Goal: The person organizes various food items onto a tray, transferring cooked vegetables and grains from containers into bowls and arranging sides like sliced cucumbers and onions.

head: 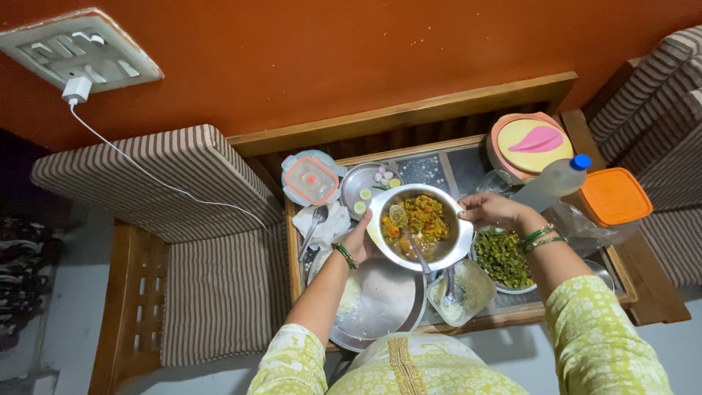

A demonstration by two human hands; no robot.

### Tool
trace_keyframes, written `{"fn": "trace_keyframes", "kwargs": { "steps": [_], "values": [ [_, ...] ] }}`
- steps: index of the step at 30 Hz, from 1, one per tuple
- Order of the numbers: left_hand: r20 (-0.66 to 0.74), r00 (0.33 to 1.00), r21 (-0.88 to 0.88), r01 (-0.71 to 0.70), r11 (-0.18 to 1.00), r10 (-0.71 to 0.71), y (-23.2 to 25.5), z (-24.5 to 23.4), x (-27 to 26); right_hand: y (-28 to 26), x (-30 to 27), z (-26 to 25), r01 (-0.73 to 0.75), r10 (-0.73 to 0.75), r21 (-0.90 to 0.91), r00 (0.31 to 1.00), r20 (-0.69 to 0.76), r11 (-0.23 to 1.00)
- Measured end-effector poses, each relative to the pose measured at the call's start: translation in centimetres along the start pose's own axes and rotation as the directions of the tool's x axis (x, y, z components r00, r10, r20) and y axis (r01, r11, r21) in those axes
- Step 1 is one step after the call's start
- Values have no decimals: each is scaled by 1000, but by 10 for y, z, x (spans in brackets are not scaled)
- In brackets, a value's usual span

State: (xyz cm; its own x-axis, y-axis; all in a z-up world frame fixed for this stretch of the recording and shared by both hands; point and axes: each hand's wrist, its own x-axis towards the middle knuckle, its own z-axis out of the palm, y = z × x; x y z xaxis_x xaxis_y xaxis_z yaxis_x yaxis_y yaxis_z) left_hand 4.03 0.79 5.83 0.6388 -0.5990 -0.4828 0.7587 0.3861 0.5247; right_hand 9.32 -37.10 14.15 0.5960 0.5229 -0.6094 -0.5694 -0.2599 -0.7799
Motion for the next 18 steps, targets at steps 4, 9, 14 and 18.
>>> {"fn": "trace_keyframes", "kwargs": {
  "steps": [4, 9, 14, 18],
  "values": [
    [10, 999, 3, 49, 999, -49, -5, -1, -5, -9, 14, -7, -20, 23, -118, 999, 27, 993],
    [-37, 998, 7, 43, 999, -43, -9, -1, -10, -19, 26, -4, 32, -53, -258, 996, -74, 965],
    [-110, 994, -59, -23, 998, 16, -22, -3, -2, -30, 29, 14, 22, -130, -320, 938, -321, 947],
    [-140, 986, -122, -106, 987, 89, -36, -2, 5, -37, 12, 47, 276, -606, -590, 631, -484, 758]
  ]
}}
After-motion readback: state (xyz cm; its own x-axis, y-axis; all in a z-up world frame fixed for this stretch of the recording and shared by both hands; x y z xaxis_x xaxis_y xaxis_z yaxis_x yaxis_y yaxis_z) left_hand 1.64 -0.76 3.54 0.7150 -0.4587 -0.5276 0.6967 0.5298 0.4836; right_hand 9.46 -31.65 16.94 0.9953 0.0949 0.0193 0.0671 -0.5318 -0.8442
